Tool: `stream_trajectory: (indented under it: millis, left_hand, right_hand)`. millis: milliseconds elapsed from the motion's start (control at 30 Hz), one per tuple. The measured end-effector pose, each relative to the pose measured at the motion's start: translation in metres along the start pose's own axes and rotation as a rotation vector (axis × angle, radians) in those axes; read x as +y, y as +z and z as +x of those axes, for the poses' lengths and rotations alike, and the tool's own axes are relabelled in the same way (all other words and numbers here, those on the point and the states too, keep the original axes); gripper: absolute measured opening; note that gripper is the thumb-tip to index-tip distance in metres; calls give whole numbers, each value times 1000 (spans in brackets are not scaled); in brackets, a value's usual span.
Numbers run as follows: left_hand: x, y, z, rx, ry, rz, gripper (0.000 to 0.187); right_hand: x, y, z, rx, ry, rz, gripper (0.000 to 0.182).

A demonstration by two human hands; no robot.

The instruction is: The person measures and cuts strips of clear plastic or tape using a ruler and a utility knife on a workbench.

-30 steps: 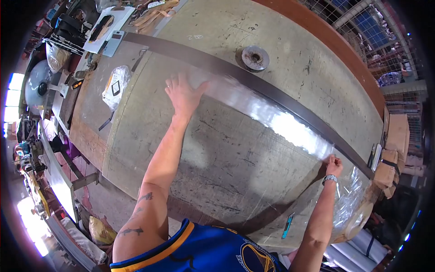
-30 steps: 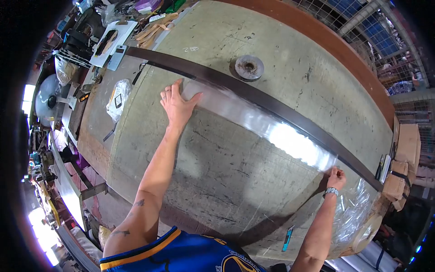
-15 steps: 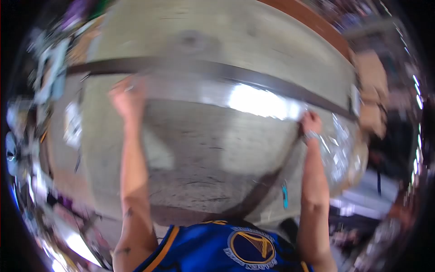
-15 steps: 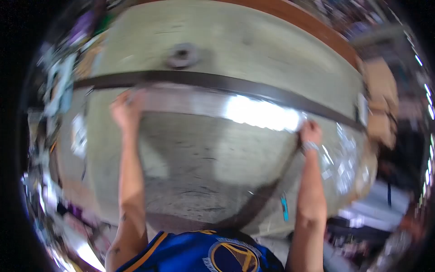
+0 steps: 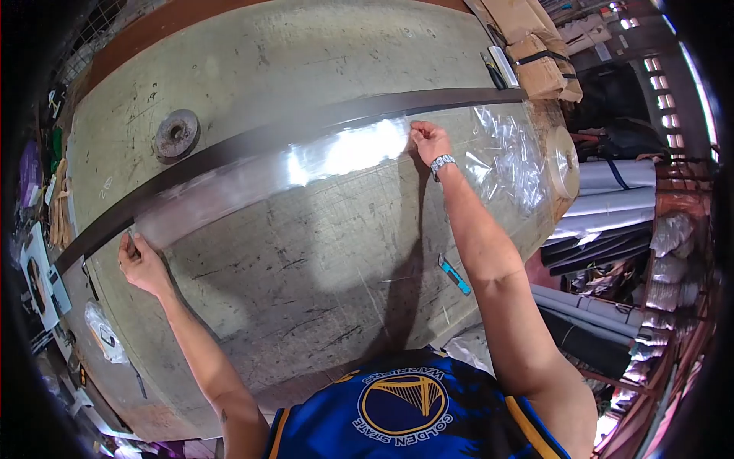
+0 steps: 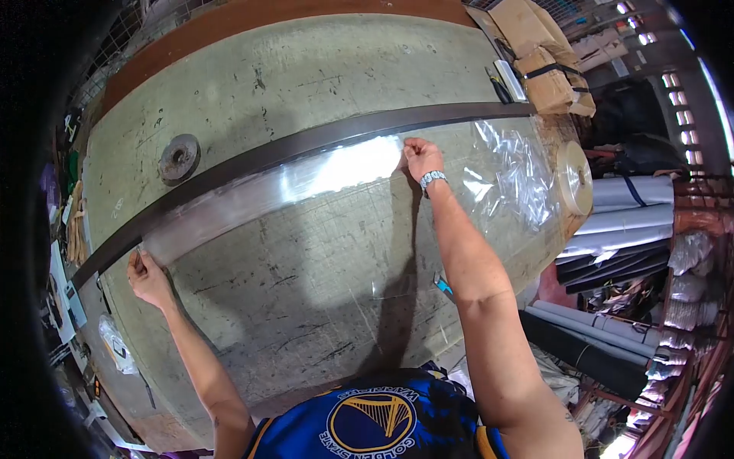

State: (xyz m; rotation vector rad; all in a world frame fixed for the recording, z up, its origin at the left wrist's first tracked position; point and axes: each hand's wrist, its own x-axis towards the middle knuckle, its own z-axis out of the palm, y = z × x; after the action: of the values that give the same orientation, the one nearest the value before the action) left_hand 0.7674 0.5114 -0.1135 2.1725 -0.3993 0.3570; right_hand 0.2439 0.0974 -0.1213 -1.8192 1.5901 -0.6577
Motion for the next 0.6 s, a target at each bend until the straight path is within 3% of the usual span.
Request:
stream_trajectory:
  millis: [133, 233, 367, 533, 600]
  left_hand:
    - [-9, -1, 1, -67, -32, -187, 33]
    - [-2, -1, 0, 11, 88, -2, 33]
    - [5, -4, -1, -43, 26, -126, 33]
    - [-18, 1, 5, -41, 56, -251, 30]
    - [-54, 13, 12, -14, 45, -302, 27]
  right_hand:
    - [-5, -1, -5, -46, -65, 14, 19]
    - [-1, -2, -8, -3, -61, 102, 22]
    - [5, -12, -25, 25, -71, 127, 23]
    - [-39, -60, -122, 80, -144, 118, 28]
    - [-44, -89, -177, 101, -236, -11, 29]
